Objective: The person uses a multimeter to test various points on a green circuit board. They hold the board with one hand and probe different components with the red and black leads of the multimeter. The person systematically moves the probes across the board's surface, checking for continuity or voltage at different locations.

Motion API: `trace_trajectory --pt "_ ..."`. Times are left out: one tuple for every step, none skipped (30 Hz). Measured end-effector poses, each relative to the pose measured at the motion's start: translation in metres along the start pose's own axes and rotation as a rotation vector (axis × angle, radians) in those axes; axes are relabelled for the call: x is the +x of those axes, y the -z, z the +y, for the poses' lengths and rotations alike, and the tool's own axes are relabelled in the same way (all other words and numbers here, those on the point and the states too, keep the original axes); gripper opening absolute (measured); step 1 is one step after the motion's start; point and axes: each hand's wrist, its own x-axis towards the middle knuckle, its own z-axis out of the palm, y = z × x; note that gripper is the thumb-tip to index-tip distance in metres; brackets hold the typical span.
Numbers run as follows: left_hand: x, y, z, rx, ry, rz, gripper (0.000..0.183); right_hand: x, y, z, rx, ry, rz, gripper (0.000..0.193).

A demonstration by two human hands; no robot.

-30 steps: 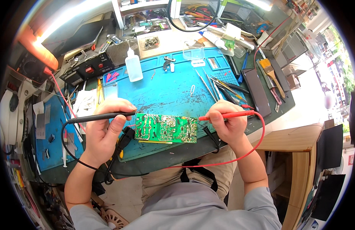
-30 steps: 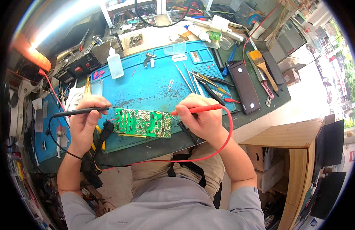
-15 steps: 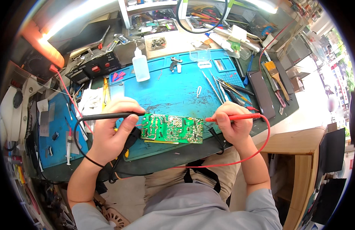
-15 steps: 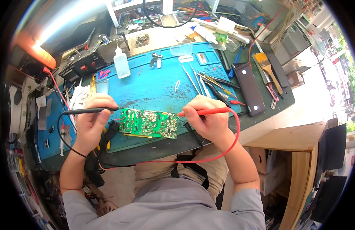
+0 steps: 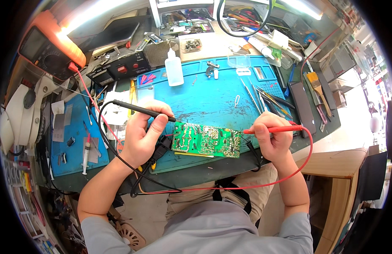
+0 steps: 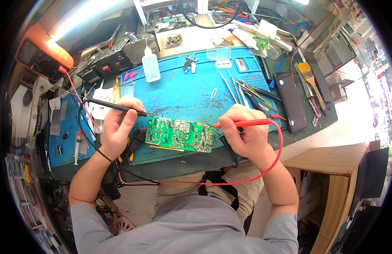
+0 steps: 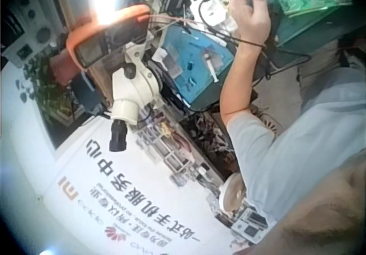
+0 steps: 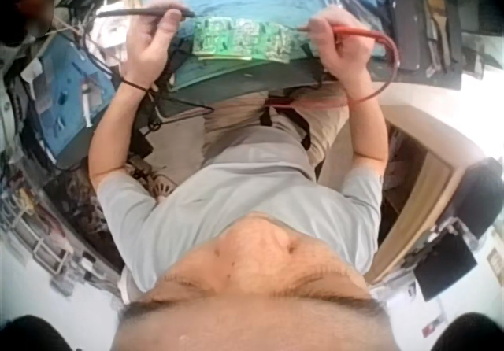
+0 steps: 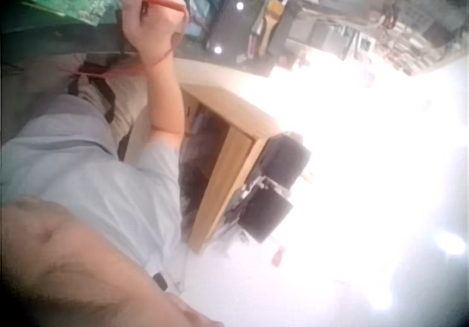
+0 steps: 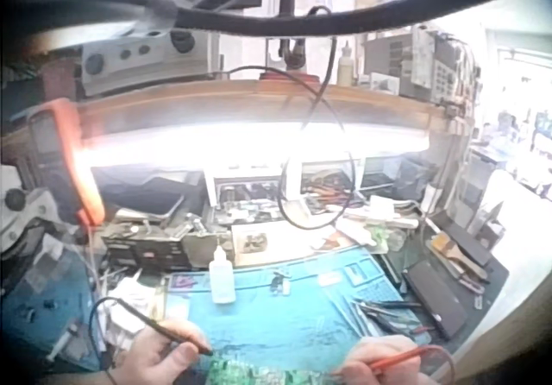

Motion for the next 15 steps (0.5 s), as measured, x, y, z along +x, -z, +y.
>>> trace_trajectory --pt "0.0003 0.0019 0.0006 -0.022 0.009 -0.031 0.019 -0.0007 0.0005 -0.0009 -0.002 -0.010 0.003 0.013" --pt "0.0006 0.0032 0.0010 -0.043 0.018 -0.061 0.020 -0.0008 0.0010 -0.0014 -0.004 -0.020 0.005 0.013" --pt "0.0012 0.0019 0.0007 -0.040 0.002 -0.042 0.018 -0.0006 0.0016 -0.0014 0.002 -0.031 0.006 0.013" --pt "0.0017 -0.0010 -0.0001 -0.036 -0.013 -0.023 0.016 -0.0006 0.0019 -0.0014 0.008 -0.043 0.006 0.013" --pt "0.0019 -0.0025 -0.0004 -0.033 -0.028 -0.004 0.014 -0.0004 0.0016 -0.0017 0.014 -0.055 0.007 0.013" --pt "0.0018 -0.0020 -0.0003 -0.018 -0.033 -0.011 0.014 0.0002 0.0009 -0.0025 0.009 -0.066 0.009 0.012" --pt "0.0021 -0.0020 -0.0009 -0.004 -0.038 -0.018 0.013 0.0007 0.0004 -0.0032 0.002 -0.078 0.011 0.012" --pt "0.0022 -0.0021 -0.0013 0.009 -0.043 -0.026 0.013 0.0007 0.0000 -0.0036 -0.005 -0.090 0.013 0.012" --pt "0.0022 -0.0023 -0.0016 0.014 -0.043 -0.030 0.012 -0.0005 -0.0004 -0.0024 0.004 -0.095 0.020 0.012" --pt "0.0022 -0.0020 -0.0016 0.020 -0.043 -0.033 0.012 -0.0023 -0.0010 -0.0004 0.014 -0.100 0.027 0.012" --pt "0.0023 -0.0019 -0.0015 0.025 -0.043 -0.037 0.012 -0.0036 -0.0010 0.0007 0.024 -0.105 0.034 0.012" --pt "0.0023 -0.0021 -0.0014 0.019 -0.042 -0.037 0.012 -0.0043 -0.0007 0.0004 0.023 -0.101 0.039 0.012" --pt "0.0019 -0.0025 -0.0013 0.015 -0.040 -0.037 0.012 -0.0055 -0.0009 0.0005 0.024 -0.098 0.044 0.012" --pt "0.0016 -0.0024 -0.0012 0.011 -0.038 -0.038 0.012 -0.0063 -0.0010 0.0007 0.025 -0.094 0.049 0.012" --pt "0.0013 -0.0006 -0.0006 0.011 -0.018 -0.068 0.014 -0.0060 -0.0011 0.0014 0.022 -0.075 0.047 0.011"
